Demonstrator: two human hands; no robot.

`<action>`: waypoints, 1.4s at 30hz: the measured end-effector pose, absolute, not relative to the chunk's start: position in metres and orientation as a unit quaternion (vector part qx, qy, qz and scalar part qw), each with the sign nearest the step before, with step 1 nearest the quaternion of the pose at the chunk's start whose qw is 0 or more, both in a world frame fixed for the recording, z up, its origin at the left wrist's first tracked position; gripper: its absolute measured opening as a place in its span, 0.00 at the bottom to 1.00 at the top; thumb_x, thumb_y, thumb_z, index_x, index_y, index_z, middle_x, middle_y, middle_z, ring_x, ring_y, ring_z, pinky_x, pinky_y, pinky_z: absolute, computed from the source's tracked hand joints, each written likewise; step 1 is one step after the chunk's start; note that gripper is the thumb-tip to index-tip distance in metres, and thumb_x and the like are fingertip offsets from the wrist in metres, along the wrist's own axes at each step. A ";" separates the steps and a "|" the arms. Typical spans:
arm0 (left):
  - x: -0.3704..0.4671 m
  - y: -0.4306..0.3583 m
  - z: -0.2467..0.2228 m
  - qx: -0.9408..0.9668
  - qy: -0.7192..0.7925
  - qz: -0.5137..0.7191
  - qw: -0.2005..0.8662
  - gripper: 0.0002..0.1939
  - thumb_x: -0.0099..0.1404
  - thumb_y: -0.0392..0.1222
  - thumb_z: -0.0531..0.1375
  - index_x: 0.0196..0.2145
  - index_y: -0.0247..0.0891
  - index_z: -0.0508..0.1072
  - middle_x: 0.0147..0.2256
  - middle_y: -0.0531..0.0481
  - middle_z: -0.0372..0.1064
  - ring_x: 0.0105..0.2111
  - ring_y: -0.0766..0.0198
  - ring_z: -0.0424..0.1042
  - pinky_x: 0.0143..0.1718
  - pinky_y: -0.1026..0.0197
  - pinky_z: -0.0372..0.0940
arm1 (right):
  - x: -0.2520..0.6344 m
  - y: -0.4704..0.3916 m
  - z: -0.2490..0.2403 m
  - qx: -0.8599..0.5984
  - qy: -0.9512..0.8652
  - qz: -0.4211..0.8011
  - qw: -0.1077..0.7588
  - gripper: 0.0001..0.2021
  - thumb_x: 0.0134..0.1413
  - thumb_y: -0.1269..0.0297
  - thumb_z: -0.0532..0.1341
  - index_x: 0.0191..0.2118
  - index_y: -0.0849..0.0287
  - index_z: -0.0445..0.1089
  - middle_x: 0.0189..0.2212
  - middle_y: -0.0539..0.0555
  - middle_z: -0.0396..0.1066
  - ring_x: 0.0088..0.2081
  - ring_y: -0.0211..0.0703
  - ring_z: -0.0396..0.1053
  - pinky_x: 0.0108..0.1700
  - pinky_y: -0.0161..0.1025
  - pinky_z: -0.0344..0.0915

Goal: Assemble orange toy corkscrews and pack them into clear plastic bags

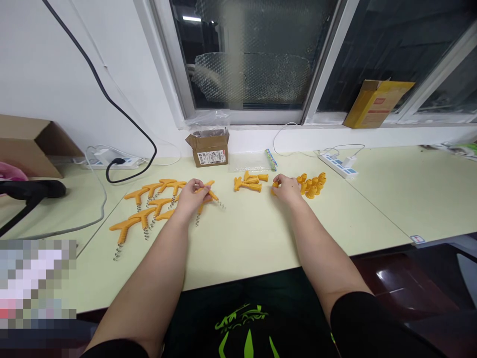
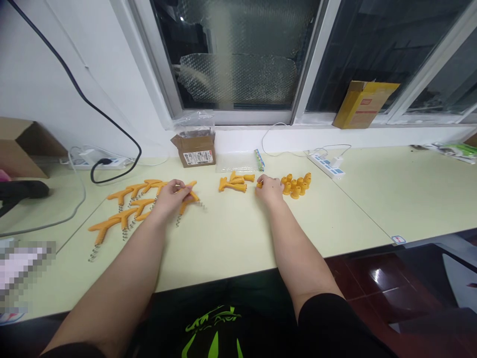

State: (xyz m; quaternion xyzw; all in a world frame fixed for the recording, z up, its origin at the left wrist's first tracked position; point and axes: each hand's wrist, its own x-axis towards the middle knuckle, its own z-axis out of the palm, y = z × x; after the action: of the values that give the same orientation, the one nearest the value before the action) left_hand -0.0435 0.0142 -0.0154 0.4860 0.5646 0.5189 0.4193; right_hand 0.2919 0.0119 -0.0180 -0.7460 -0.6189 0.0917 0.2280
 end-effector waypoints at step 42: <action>-0.042 0.005 0.001 0.689 0.672 0.263 0.059 0.22 0.61 0.42 0.59 0.52 0.39 0.78 0.55 0.36 0.71 0.61 0.37 0.63 0.64 0.40 0.55 | 0.227 0.009 -0.038 -0.590 -0.776 0.053 0.214 0.18 0.58 0.70 0.59 0.55 0.59 0.69 0.54 0.61 0.70 0.57 0.56 0.63 0.60 0.49 0.60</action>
State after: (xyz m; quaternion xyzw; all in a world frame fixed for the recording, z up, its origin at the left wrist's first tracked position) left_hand -0.0419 0.0053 0.0014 0.6893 0.6725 0.2631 0.0588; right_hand 0.2273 0.0087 -0.0377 -0.5904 -0.7764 0.0526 0.2141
